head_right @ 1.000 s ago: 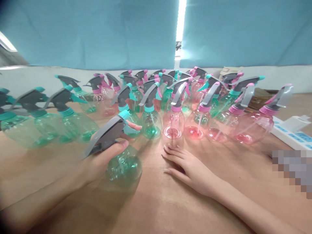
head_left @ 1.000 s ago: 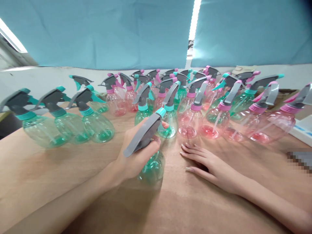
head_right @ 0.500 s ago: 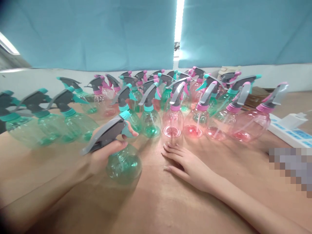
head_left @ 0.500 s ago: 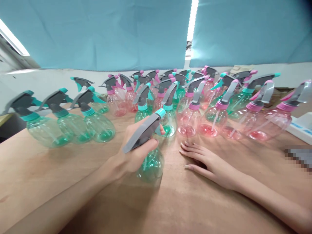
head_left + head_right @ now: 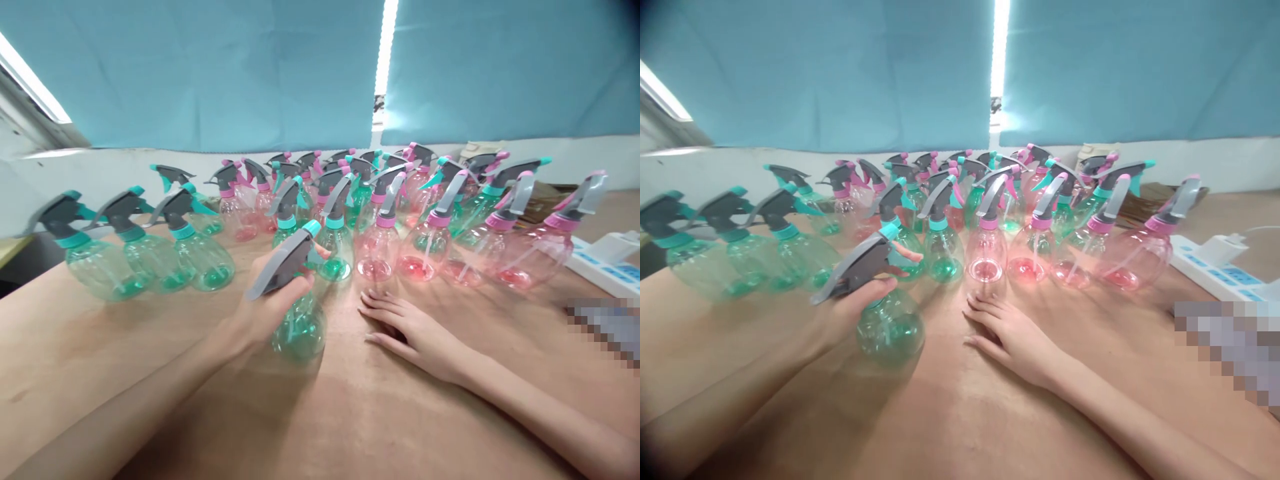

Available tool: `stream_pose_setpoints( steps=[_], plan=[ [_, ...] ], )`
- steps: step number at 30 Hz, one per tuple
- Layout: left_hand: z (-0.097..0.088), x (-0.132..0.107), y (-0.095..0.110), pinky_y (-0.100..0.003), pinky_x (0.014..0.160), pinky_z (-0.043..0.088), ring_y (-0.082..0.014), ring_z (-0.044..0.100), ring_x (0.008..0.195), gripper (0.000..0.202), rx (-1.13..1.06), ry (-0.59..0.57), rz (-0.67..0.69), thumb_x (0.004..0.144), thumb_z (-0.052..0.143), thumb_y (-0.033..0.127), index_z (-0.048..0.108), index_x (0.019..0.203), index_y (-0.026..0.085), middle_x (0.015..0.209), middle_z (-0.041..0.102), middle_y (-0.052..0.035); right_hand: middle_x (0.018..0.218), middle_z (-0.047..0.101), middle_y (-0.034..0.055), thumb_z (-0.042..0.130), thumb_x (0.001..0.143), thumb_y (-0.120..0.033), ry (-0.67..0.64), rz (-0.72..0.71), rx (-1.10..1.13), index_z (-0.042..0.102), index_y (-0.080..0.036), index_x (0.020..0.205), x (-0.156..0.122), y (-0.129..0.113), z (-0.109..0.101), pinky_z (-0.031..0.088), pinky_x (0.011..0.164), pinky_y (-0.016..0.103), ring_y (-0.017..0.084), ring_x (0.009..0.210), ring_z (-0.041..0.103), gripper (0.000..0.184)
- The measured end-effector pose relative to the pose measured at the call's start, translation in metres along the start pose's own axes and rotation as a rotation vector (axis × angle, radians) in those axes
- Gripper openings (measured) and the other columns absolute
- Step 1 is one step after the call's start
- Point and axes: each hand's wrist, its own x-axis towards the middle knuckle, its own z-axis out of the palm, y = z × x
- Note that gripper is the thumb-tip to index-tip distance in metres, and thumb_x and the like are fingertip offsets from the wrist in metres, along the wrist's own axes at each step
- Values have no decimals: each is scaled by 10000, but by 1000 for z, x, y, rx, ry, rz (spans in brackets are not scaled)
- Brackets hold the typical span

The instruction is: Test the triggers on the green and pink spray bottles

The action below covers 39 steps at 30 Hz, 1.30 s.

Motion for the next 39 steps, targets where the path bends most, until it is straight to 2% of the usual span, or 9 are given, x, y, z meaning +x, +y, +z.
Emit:
stream_pose_setpoints(
  steps=[5,10,14,18,24,28,31,36,39],
  plan=[
    [4,-2,5,-347,753,495,-213,624,795,250,68,44,8,837,540,260,641,1060,211,881,680,-22,1386,560,150,518,942,-478,15,-12,-43,545,-178,1343,2,-9,2,379,1093,549,312,1329,465,501],
    [2,-3,0,-299,667,483,-216,616,804,240,92,1,30,844,549,259,617,1073,228,696,610,11,1344,591,148,542,929,-462,6,5,-3,431,-201,1407,10,-29,-1,497,974,511,310,1208,580,556],
    [-5,-7,-6,-277,652,480,-170,586,743,226,97,-15,36,865,544,253,609,1080,224,838,631,-8,1300,606,164,543,931,-447,37,-44,45,326,-197,1453,28,-55,-2,515,936,495,307,1183,592,618],
    [-20,-15,-11,-263,651,484,-144,593,709,295,62,-32,26,886,560,286,584,1177,242,949,649,-12,1337,578,163,590,894,-503,156,-101,63,300,-194,1447,54,-86,2,484,974,501,310,1220,558,697],
    [-48,-29,-19,-320,774,528,-223,640,955,295,19,15,-40,871,604,341,592,1149,245,1033,662,-37,1252,610,133,612,834,-596,216,-66,144,415,-214,1327,95,-129,20,496,942,492,318,1191,565,654],
    [-68,-37,-25,-345,784,534,-231,639,945,343,19,36,-63,861,620,387,581,1169,243,907,662,-20,1319,570,133,631,837,-555,220,-98,219,388,-213,1347,116,-151,34,469,986,479,300,1233,533,660],
    [-84,-43,-32,-353,756,533,-221,639,857,416,92,39,-62,840,645,402,553,1212,241,835,646,-2,1292,594,123,657,833,-512,192,-76,236,444,-223,1291,129,-159,40,473,959,502,312,1178,570,583],
    [-105,-57,-58,-386,897,513,-261,599,1119,516,105,107,-23,850,629,458,475,1315,295,1261,610,-56,1212,630,139,663,838,-437,166,27,220,436,-196,1289,149,-153,41,499,886,507,330,1122,597,560],
    [-111,-66,-75,-443,891,511,-271,620,1066,462,112,138,-110,893,560,468,467,1287,244,1255,601,-101,1205,619,159,667,835,-439,219,59,135,468,-191,1250,164,-146,40,486,902,525,345,1145,579,523]
  ],
)
